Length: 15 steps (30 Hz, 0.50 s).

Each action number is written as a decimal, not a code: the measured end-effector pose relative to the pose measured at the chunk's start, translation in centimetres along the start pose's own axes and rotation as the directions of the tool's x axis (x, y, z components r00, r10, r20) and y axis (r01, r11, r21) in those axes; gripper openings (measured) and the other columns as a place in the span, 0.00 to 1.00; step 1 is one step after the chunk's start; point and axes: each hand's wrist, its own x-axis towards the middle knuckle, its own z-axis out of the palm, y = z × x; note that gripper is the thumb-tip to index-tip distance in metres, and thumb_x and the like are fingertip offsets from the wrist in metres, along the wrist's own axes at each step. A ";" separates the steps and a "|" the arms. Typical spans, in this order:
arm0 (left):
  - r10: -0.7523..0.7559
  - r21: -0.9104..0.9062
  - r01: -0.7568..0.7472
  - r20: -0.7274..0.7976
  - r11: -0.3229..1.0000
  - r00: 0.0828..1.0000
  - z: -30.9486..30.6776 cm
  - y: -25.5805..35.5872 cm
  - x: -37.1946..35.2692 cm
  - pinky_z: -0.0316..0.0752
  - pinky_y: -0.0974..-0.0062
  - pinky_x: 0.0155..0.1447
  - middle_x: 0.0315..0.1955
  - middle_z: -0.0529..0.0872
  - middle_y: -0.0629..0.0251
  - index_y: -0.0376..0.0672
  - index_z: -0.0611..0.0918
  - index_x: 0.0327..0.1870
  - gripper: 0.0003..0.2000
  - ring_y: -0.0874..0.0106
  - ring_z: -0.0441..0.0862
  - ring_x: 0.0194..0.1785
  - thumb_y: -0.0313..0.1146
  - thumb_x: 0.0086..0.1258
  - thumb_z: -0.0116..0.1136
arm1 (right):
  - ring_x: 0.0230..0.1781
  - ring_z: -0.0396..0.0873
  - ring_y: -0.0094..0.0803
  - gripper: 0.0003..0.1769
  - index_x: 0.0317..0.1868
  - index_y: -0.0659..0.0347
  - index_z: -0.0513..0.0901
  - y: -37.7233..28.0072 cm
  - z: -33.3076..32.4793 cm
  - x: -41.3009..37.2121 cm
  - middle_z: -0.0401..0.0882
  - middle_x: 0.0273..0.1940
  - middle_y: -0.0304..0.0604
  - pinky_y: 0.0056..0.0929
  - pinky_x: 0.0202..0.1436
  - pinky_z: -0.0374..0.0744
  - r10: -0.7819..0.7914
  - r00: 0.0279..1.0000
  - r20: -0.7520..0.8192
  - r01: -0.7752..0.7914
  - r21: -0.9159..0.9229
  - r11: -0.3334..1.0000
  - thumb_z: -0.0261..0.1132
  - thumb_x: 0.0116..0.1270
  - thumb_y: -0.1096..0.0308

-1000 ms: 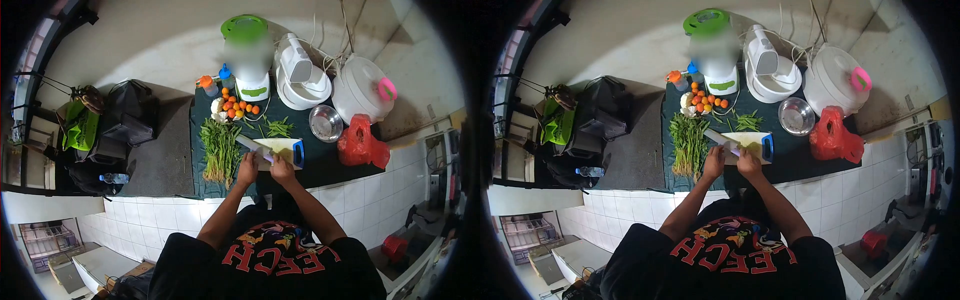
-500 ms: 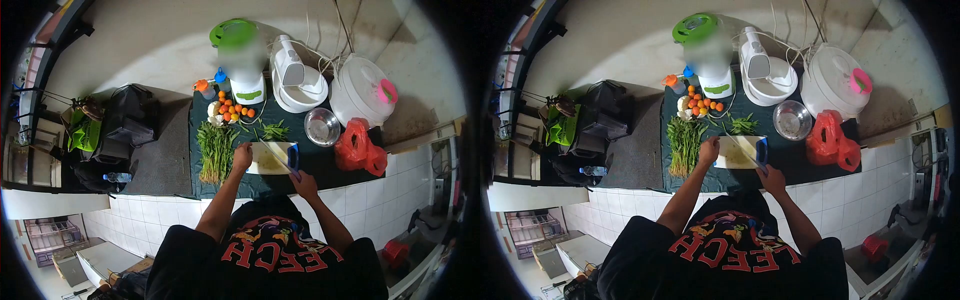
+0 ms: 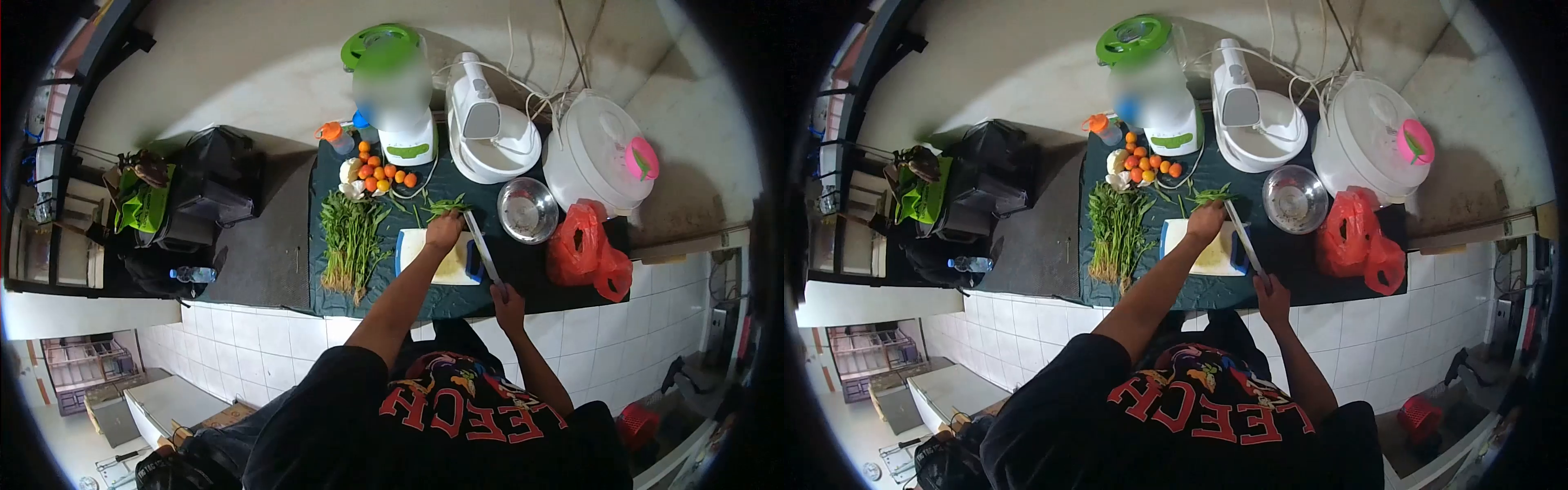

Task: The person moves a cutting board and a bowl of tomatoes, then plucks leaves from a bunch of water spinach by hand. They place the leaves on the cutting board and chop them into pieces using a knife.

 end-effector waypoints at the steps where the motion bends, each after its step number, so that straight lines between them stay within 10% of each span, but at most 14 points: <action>1: -0.003 0.037 0.001 0.029 0.999 1.000 -0.2 0.0 0.3 0.85 0.58 0.55 0.48 0.84 0.62 0.47 0.86 0.45 0.09 0.60 0.85 0.56 0.35 0.73 0.54 | 0.21 0.67 0.30 0.23 0.32 0.64 0.79 -0.2 -0.3 -0.1 0.70 0.20 0.46 0.37 0.27 0.68 -0.013 1.000 -0.007 0.013 -0.016 1.000 0.68 0.74 0.51; 9: 0.096 -0.109 -0.104 -0.072 0.989 0.993 -2.6 -1.6 -0.8 0.83 0.61 0.53 0.47 0.89 0.59 0.42 0.86 0.48 0.09 0.58 0.87 0.55 0.30 0.71 0.59 | 0.22 0.68 0.27 0.18 0.37 0.64 0.82 0.0 0.1 0.4 0.71 0.22 0.44 0.35 0.28 0.69 -0.101 0.994 -0.039 0.098 -0.087 0.991 0.69 0.74 0.55; 11: -0.211 -0.710 0.049 -0.142 0.702 0.967 -2.8 -1.9 -3.0 0.82 0.69 0.47 0.45 0.90 0.60 0.40 0.86 0.50 0.09 0.64 0.89 0.47 0.30 0.72 0.64 | 0.22 0.72 0.27 0.17 0.51 0.64 0.84 -1.7 0.5 0.7 0.74 0.24 0.43 0.34 0.28 0.71 -0.251 0.960 -0.124 0.270 0.168 0.948 0.69 0.74 0.58; 15: -0.336 -0.947 0.256 0.181 0.194 0.924 -8.4 -1.2 -7.4 0.79 0.78 0.44 0.42 0.88 0.69 0.38 0.85 0.56 0.14 0.80 0.84 0.42 0.35 0.76 0.67 | 0.23 0.74 0.24 0.22 0.65 0.63 0.81 -6.4 -0.5 1.7 0.78 0.26 0.40 0.29 0.28 0.72 -0.349 0.936 -0.048 0.351 0.043 0.935 0.63 0.78 0.58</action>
